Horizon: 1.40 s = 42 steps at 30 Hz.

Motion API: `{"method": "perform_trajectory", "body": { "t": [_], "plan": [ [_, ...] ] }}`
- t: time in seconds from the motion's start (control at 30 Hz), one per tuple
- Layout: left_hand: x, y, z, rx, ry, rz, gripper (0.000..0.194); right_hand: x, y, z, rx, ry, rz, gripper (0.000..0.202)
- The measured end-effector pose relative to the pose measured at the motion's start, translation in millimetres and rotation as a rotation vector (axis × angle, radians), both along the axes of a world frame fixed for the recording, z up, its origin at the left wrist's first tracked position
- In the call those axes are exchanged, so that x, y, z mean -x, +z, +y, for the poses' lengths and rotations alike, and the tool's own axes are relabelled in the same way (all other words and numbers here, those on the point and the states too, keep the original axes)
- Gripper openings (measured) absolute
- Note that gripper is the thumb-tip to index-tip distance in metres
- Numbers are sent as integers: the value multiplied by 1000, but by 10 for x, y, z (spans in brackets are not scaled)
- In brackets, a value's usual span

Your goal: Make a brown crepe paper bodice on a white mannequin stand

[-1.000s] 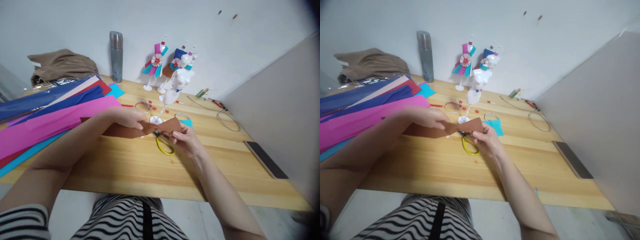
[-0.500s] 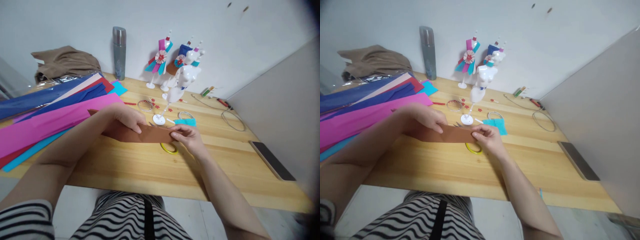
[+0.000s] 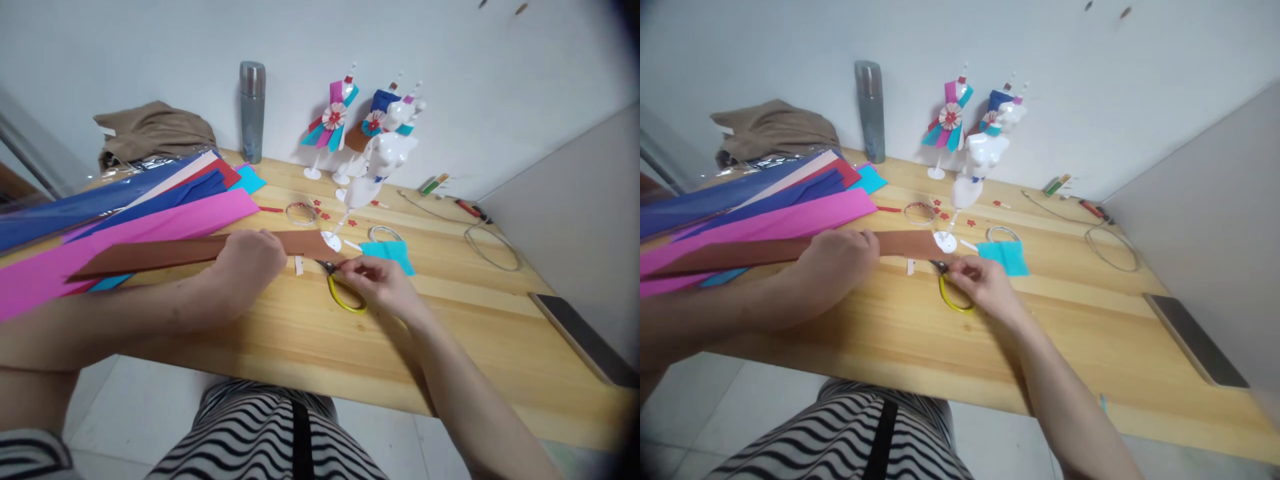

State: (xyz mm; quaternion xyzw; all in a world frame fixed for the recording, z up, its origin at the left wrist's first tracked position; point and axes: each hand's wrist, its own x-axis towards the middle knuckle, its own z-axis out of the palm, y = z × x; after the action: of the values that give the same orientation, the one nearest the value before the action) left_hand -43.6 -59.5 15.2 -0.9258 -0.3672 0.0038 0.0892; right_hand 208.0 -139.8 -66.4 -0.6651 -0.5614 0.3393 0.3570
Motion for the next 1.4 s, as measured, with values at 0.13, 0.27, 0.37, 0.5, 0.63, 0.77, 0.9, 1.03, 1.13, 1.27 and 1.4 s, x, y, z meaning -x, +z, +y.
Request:
{"method": "perform_trajectory", "body": {
  "t": [0.13, 0.27, 0.37, 0.5, 0.63, 0.77, 0.9, 1.03, 1.13, 1.27, 1.4],
  "plan": [
    [205, -257, -11, -44, 215, 223, 46, -42, 14, -74, 40, 185, -575, 20],
    [341, -421, 53, 118, 243, 270, 45, -73, -37, -102, 49, 211, -801, 35],
    [380, -347, 117, 278, 193, 225, 43, -112, -63, -84, 78, 233, -808, 41],
    [376, -252, 245, 354, 152, 177, 46, -133, -42, -58, 58, 233, -755, 41],
    [355, -401, 447, 348, 170, 41, 31, -131, -1, -46, 89, 177, -518, 35],
    [302, -560, 686, 436, 188, -80, 34, -118, 44, -21, 56, 168, -210, 45],
    [219, -562, 888, 565, 213, -123, 33, -75, 120, 2, 45, 260, 41, 56],
    [208, -506, 1025, 645, 227, -240, 15, -51, 121, 11, 51, 355, 228, 55],
    [277, -467, 1102, 690, 256, -370, 12, -52, 35, 38, 50, 372, 357, 54],
    [384, -454, 1186, 1093, 332, -806, 12, -9, -25, 109, 78, 342, 398, 51],
    [417, -521, 1243, 1454, 354, -1099, 26, 169, 71, 207, 54, 322, 111, 34]
  ]
}}
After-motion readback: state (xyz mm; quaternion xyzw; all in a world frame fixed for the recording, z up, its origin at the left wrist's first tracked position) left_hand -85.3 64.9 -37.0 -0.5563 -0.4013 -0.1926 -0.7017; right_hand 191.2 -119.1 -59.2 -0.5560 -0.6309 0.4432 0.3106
